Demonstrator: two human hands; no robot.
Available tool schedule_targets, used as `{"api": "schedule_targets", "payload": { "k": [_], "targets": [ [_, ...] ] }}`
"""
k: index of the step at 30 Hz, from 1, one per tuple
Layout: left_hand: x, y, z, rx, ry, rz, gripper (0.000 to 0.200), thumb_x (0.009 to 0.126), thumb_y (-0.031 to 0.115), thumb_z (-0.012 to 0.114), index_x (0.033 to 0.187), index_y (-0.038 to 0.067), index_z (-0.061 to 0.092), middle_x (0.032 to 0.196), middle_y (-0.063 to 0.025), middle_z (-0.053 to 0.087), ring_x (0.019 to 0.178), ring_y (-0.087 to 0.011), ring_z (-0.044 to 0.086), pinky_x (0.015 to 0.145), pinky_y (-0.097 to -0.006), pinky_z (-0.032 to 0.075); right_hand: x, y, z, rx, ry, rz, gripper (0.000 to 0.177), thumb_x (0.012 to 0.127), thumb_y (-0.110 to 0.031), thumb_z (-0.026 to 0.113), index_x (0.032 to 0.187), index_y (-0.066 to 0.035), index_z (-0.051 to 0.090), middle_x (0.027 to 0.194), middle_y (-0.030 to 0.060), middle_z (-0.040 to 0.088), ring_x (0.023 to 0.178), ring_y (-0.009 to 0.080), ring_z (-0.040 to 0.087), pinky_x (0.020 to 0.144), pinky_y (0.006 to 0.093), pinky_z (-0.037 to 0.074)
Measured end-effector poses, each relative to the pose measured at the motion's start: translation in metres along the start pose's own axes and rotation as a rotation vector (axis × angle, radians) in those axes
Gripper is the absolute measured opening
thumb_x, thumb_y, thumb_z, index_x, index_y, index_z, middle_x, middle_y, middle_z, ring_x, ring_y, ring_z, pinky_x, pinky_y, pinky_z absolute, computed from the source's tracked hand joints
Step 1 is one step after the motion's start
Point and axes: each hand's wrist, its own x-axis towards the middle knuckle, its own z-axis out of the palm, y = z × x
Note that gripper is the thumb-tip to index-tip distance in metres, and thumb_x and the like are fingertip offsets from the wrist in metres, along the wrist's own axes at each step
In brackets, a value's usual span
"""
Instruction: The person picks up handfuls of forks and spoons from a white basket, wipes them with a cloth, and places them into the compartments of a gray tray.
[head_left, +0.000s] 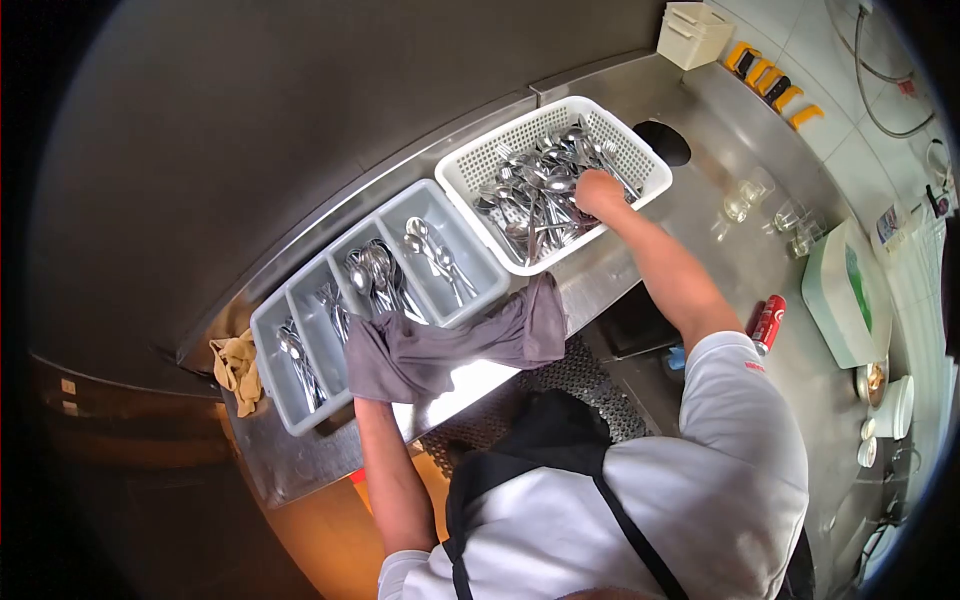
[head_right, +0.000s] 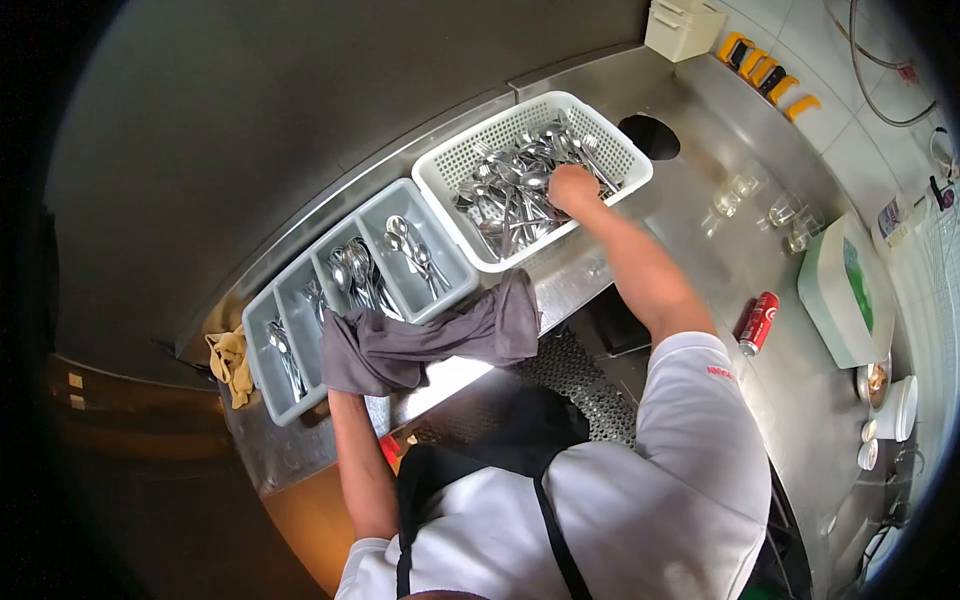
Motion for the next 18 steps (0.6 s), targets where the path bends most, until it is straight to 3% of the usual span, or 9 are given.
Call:
{"api": "schedule_targets", "payload": {
  "k": [1,3,8,10,14,17,18],
  "targets": [
    [0.002,-0.002,-0.004,0.016,0.010,0.011,0.056,0.097,0.046,0.027,0.088,0.000,0.059,0.080,-0.0059,0.062,0.069,-0.0182,0.056,0.064,-0.0301,0.048,-0.003,-0.004,-0.004,-0.005,-0.022,-0.012,0.024,0.076,-0.011,0.056,0.095,0.000,0.067,0.102,0.0211,0.064,0.096,0.0340,0.063,0.081,0.0406,0.051],
    [0.004,-0.002,-0.006,0.046,0.034,0.036,0.056,0.097,0.046,0.029,0.090,-0.001,0.058,0.081,-0.0064,0.063,0.070,-0.0179,0.057,0.065,-0.0302,0.048,0.000,-0.008,-0.001,-0.028,-0.025,-0.003,0.023,0.076,-0.010,0.058,0.094,-0.001,0.067,0.101,0.0205,0.064,0.095,0.0339,0.063,0.081,0.0403,0.051],
    [-0.005,0.000,0.000,0.583,0.105,0.248,0.053,0.094,0.047,0.037,0.091,-0.002,0.058,0.081,-0.0096,0.062,0.070,-0.0198,0.058,0.064,-0.0315,0.049,0.008,-0.016,0.009,-0.032,-0.024,-0.061,0.023,0.075,-0.010,0.059,0.094,-0.001,0.068,0.099,0.0194,0.065,0.093,0.0331,0.064,0.080,0.0400,0.051],
    [-0.003,-0.003,-0.002,-0.057,0.029,0.032,0.053,0.094,0.047,0.038,0.090,-0.002,0.058,0.081,-0.0101,0.062,0.070,-0.0200,0.058,0.064,-0.0320,0.049,0.009,-0.019,0.022,-0.016,0.023,-0.053,0.023,0.075,-0.010,0.058,0.094,-0.001,0.068,0.100,0.0190,0.065,0.094,0.0324,0.064,0.081,0.0400,0.051],
    [0.008,-0.008,-0.019,-0.006,-0.128,0.034,0.056,0.095,0.045,0.027,0.083,-0.002,0.055,0.072,-0.0081,0.055,0.064,-0.0176,0.049,0.060,-0.0280,0.043,0.010,-0.012,0.034,-0.020,0.052,-0.038,0.026,0.077,-0.016,0.056,0.094,-0.001,0.068,0.103,0.0199,0.064,0.095,0.0323,0.063,0.082,0.0410,0.050],
    [0.012,-0.010,-0.024,-0.005,-0.223,0.005,0.057,0.095,0.046,0.027,0.083,-0.002,0.055,0.073,-0.0078,0.054,0.066,-0.0167,0.049,0.061,-0.0268,0.043,-0.015,-0.026,-0.001,0.043,0.053,0.064,0.027,0.076,-0.017,0.054,0.093,-0.001,0.068,0.098,0.0209,0.065,0.093,0.0327,0.064,0.080,0.0406,0.050],
    [0.008,-0.007,-0.016,-0.019,-0.158,0.016,0.056,0.095,0.045,0.028,0.082,-0.002,0.055,0.073,-0.0075,0.054,0.066,-0.0163,0.049,0.060,-0.0266,0.043,-0.009,-0.027,-0.004,0.048,0.053,0.006,0.027,0.076,-0.017,0.053,0.092,0.000,0.068,0.096,0.0216,0.065,0.092,0.0331,0.064,0.080,0.0402,0.050]
  ]
}}
